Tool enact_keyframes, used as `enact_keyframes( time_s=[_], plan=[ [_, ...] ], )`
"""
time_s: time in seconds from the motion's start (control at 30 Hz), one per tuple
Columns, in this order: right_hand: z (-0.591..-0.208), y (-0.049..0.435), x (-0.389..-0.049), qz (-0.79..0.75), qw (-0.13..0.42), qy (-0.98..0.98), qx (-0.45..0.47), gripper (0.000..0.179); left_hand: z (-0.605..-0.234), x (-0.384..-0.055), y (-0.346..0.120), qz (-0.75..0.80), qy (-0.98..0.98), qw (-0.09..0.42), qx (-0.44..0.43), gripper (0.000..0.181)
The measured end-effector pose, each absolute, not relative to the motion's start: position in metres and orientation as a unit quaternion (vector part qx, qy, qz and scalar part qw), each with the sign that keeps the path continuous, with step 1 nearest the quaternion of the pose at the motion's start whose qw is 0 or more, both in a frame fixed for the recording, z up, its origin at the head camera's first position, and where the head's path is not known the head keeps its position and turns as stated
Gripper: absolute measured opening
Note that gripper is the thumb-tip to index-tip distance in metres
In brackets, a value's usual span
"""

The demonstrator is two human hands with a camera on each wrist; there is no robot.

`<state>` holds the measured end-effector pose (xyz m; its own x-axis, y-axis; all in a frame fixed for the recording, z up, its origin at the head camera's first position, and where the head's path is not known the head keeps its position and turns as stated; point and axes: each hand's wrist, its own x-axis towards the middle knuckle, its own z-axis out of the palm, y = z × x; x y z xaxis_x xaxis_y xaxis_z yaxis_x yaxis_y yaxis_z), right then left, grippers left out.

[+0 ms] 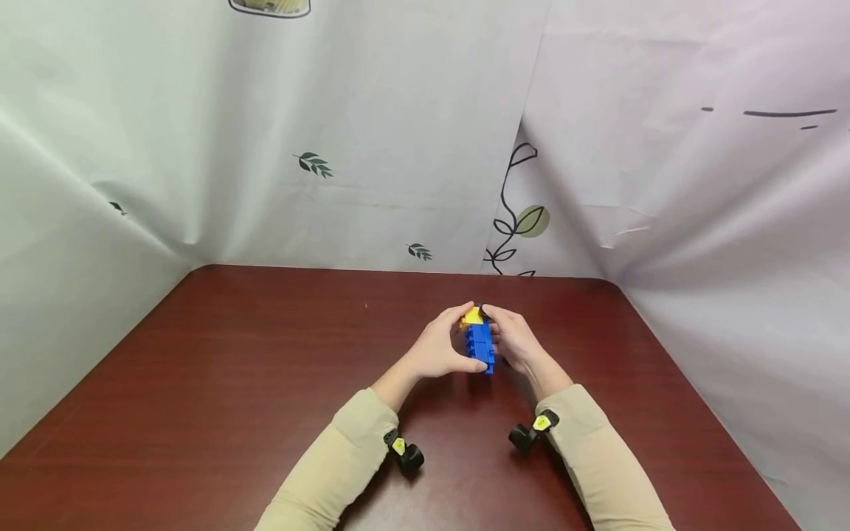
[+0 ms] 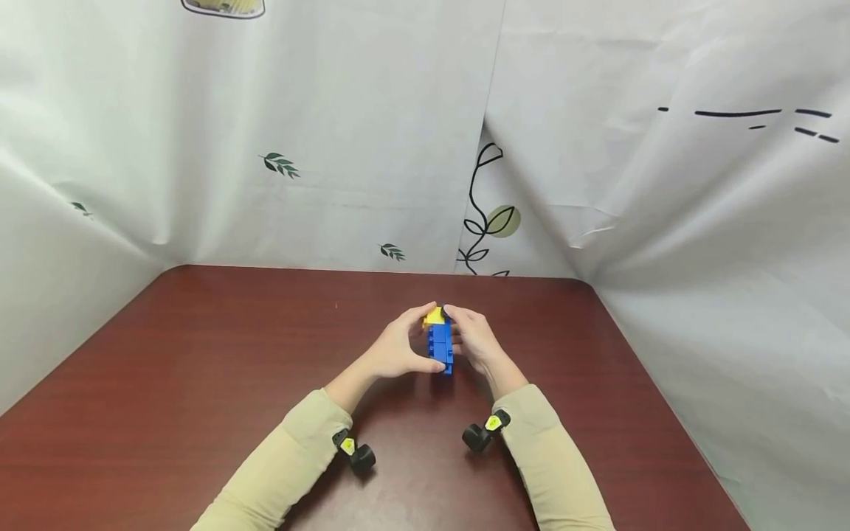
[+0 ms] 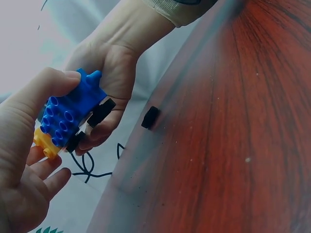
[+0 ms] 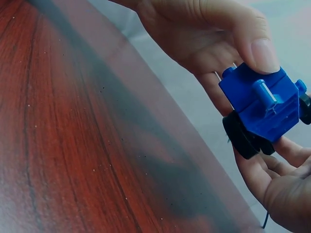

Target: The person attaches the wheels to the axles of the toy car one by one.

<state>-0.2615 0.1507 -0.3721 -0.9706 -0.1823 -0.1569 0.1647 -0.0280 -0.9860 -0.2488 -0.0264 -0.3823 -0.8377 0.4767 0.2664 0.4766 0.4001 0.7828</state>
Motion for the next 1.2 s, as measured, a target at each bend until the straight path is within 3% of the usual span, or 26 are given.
enact_keyframes(
  time_s=[0.2, 0.5, 0.97, 1.2],
  plan=[
    [-0.3739, 0.1509, -0.2614, -0.703, 0.125, 0.701, 0.0, 0.052, -0.3834, -0.2481, -0.0267, 0.503, 0.821, 0.024, 0.268, 0.097],
    [-0.3692, 0.1501, -0.2617, -0.694, 0.103, 0.713, 0.001, 0.048, -0.3802, -0.2492, -0.0266, 0.483, 0.827, -0.006, 0.289, 0.097],
    [-0.3704, 0.1485, -0.2625, -0.686, 0.089, 0.722, 0.012, 0.04, -0.3801, -0.2489, -0.0261, 0.471, 0.834, -0.007, 0.287, 0.096],
    [-0.3716, 0.1503, -0.2633, -0.655, 0.092, 0.75, 0.014, 0.058, -0.3838, -0.2528, -0.0266, 0.491, 0.828, 0.011, 0.271, 0.097]
  ],
)
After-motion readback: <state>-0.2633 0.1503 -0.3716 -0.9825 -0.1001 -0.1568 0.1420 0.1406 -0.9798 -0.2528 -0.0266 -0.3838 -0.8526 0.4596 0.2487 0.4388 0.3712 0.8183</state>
